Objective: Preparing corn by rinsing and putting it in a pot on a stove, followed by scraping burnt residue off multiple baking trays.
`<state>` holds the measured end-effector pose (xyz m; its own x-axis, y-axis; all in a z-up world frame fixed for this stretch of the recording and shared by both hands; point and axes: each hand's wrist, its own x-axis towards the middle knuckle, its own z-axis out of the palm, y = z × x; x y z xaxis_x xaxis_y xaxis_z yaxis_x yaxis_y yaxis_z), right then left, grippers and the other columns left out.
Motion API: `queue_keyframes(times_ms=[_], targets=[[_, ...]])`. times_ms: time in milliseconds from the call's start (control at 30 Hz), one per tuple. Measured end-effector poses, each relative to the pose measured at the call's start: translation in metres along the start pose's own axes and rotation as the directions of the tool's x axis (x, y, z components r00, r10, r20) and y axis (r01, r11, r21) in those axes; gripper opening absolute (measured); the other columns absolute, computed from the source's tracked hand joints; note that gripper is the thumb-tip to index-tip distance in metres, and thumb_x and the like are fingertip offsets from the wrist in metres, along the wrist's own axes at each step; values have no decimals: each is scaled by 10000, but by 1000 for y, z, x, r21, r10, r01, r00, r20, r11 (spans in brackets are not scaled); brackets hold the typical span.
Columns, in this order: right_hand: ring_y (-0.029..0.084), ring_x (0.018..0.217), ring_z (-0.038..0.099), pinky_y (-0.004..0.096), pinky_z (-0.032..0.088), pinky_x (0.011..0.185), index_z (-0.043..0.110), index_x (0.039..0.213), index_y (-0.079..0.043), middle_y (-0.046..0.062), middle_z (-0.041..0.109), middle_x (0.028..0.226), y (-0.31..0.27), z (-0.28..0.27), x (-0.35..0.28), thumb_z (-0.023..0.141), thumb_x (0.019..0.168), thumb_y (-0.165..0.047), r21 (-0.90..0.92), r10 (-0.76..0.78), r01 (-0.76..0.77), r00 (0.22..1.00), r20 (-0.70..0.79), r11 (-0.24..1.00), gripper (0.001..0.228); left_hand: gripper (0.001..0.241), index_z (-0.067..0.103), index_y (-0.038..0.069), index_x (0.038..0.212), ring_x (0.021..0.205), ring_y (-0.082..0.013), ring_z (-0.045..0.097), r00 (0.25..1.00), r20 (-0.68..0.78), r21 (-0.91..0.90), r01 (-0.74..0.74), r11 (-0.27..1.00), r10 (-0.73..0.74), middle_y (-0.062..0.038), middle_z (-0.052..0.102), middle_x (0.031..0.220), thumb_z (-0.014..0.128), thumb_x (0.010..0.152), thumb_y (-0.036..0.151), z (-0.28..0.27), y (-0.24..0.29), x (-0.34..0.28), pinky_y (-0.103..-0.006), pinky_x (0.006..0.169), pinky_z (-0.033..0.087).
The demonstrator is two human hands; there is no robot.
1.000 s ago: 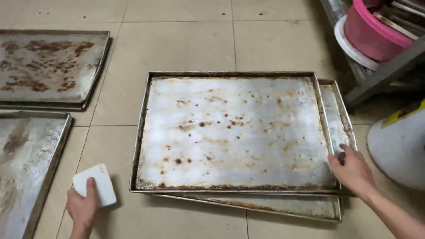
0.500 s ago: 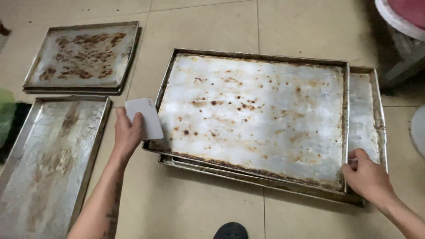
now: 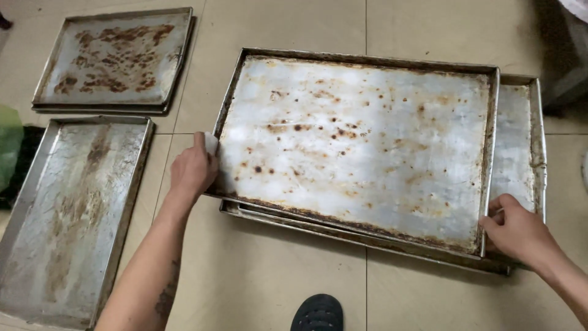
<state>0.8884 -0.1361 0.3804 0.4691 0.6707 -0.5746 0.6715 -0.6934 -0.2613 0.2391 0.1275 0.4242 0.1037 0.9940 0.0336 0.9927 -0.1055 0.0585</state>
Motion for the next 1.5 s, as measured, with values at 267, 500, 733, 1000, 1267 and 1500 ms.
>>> queue_keyframes(times_ms=[267,500,733,1000,1267,1500], targets=[[341,756,943,440,736,723,655,1519,-18,196,895,1045,-2,-3,0,747,1154,-191,70,39,-42,998,52,997,414,681,423,15,1576,963,-529,804,977,205,-364,137,921,-65,-345,769,1159,722,966,61,8,67,-14,-601,826,701],[359,733,930,453,718,689,656,1428,14,214,856,966,3,-1,4,760,1151,-129,159,20,-32,997,73,987,328,722,326,-107,1675,594,-245,650,900,323,-704,23,710,291,-92,649,821,536,987,-165,0,310,-103,-322,455,589],[336,738,913,436,692,686,705,1422,8,203,869,1001,-5,-6,-8,767,1150,-172,144,23,-29,999,49,989,332,498,402,-55,1543,858,-461,765,632,365,-685,-315,657,684,-236,775,919,526,1062,-39,7,420,-111,-594,829,651],[282,738,943,409,686,734,731,1406,-29,165,932,970,-10,-10,-6,716,1180,-217,34,46,-51,992,120,998,294,503,640,-28,1429,797,-462,764,992,122,-62,2,998,6,-243,788,934,729,995,209,18,78,40,-617,715,622],[254,802,941,400,724,787,817,1371,-145,99,983,988,-6,-6,0,643,1167,-339,-238,17,2,997,76,971,331,361,522,65,1139,722,-348,604,964,223,-585,254,770,-148,-147,584,872,298,1085,344,33,175,37,-492,655,546],[331,915,904,477,683,887,838,1188,-102,119,946,1054,13,9,20,665,1123,-385,-308,-63,66,998,20,949,338,369,448,15,1352,896,-569,780,830,196,-600,-319,733,522,-305,801,983,576,1007,36,23,399,-54,-678,814,587]])
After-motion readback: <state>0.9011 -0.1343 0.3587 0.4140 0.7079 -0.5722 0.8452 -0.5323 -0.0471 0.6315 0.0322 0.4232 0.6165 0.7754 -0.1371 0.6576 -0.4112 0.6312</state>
